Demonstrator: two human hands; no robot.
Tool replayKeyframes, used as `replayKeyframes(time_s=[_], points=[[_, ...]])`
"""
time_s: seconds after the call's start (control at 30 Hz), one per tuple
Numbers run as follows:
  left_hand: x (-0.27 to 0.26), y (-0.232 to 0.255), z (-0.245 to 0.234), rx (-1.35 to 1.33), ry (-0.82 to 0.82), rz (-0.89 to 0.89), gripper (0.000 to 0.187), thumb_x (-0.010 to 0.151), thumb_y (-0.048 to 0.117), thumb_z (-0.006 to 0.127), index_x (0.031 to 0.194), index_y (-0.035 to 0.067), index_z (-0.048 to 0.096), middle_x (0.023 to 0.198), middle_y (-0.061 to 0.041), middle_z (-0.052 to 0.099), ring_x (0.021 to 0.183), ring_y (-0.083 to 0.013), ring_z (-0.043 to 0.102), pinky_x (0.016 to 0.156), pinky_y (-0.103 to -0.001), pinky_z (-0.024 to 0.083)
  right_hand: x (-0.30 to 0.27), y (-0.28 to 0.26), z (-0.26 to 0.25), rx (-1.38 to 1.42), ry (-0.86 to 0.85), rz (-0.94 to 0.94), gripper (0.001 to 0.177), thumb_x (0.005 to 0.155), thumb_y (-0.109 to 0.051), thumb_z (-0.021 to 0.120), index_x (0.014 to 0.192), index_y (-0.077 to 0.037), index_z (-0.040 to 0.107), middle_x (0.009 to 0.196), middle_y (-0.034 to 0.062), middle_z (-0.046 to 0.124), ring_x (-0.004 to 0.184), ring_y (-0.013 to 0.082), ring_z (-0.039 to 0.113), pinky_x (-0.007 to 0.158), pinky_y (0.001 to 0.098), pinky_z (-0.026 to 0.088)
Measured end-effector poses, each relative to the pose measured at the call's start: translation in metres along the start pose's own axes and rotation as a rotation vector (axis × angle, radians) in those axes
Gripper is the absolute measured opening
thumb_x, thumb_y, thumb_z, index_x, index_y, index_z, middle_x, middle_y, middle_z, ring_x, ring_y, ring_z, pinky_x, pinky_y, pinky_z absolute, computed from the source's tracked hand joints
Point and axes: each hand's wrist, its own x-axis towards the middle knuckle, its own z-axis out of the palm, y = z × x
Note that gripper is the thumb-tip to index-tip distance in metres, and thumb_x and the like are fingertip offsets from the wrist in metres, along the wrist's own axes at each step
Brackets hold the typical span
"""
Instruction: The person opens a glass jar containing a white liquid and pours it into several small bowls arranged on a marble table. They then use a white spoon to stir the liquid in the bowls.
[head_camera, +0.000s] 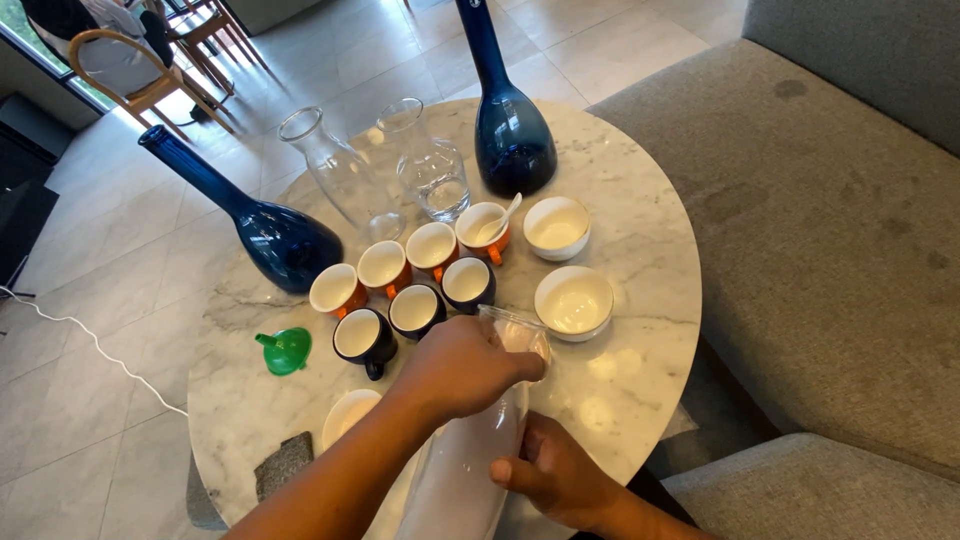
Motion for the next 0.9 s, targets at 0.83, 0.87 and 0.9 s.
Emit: replayKeyframes(time_s=[0.83,0.87,0.9], points=[[0.026,0.048,-0.005,0.163,-0.106,-0.008,0.053,0.068,0.051,0.072,0.1,0.009,0.067,0.095,-0.007,0.061,0.083,-0.0218,0.059,0.065,-0.034,0.04,0.006,-0.017,-0.017,0.049,0.12,-0.001,0.071,0.073,-0.058,0.073,0.116,-0.001,0.071,0.106,0.0086,0.077,0.099,0.0184,0.072,0.086,0.0325,0.056],[0.026,0.049,-0.005,0.165,-0.107,-0.008,0.053,0.068,0.051,0.072,0.1,0.009,0.067,0.095,-0.007,0.061,0.083,-0.0218,0.059,0.065,-0.034,0.04,0.006,-0.019,-0.016,0.05,0.122,-0.002,0.071,0.073,-0.058,0.073,0.116,-0.001,0.071,0.106,0.0086,0.077,0.099,0.0184,0.072,0.086,0.0325,0.056],[0.026,0.05,-0.006,0.162,-0.111,-0.016,0.053,0.068,0.051,0.072,0.101,0.009,0.067,0.096,-0.007,0.061,0.084,-0.0217,0.058,0.066,-0.034,0.039,0.006,-0.021,-0.016,0.036,0.142,0.029,0.072,0.071,-0.059,0.073,0.114,-0.001,0.072,0.102,0.0079,0.077,0.096,0.0177,0.071,0.083,0.0313,0.055]])
